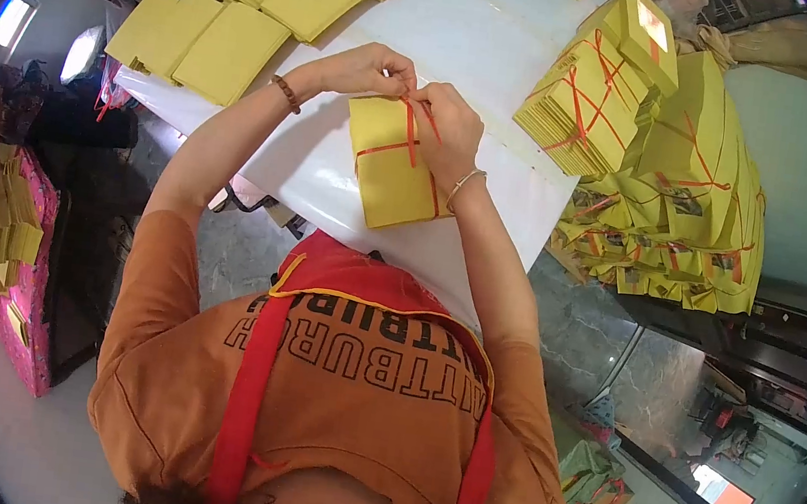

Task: Tying stacks of yellow paper with red string and stacking them in a warehouse setting.

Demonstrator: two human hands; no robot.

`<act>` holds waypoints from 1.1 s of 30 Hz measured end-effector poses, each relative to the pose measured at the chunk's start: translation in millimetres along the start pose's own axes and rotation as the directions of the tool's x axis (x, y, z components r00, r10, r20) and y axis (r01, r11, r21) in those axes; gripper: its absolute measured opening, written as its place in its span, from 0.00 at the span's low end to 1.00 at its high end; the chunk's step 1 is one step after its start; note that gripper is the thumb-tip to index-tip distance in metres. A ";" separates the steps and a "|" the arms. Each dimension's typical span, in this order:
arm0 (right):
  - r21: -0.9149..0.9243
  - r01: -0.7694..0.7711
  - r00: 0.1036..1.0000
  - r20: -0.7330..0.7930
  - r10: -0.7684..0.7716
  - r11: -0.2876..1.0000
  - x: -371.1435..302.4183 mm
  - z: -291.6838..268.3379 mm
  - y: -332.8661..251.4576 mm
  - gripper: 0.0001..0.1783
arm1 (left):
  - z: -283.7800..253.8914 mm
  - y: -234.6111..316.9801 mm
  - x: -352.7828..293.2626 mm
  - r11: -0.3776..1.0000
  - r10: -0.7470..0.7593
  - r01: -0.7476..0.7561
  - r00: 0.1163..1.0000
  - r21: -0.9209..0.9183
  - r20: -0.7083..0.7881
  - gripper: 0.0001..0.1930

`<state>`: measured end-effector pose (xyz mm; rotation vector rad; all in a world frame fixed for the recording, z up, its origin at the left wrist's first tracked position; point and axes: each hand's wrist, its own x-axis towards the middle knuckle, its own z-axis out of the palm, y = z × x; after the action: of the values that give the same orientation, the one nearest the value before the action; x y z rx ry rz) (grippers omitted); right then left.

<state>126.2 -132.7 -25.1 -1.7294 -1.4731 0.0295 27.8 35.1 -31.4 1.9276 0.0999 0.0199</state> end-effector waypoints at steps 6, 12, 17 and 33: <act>-0.152 0.084 0.996 -0.019 -0.088 0.985 -2.6 -2.6 -3.5 0.03 | -2.1 -5.0 4.2 0.970 0.052 -0.046 0.998 0.238 -0.022 0.08; -0.225 0.192 0.981 0.008 -0.195 0.955 -16.8 -8.9 3.8 0.06 | -1.4 -8.1 5.3 0.886 0.098 -0.065 0.994 0.459 -0.047 0.08; -0.024 0.061 0.976 0.212 -0.055 0.998 -26.0 -16.2 21.4 0.10 | -12.8 -36.1 0.4 0.618 0.338 -0.103 0.930 0.779 -0.145 0.06; 0.734 -0.659 0.731 0.574 0.369 0.163 -89.0 -23.0 40.7 0.33 | 121.3 -85.6 -42.8 0.997 -0.001 -0.057 0.648 -0.050 -0.762 0.27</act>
<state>143.2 -217.0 -77.1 -1.1229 -0.5867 1.3070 -12.5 -51.8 -152.6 1.7267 0.6320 0.8654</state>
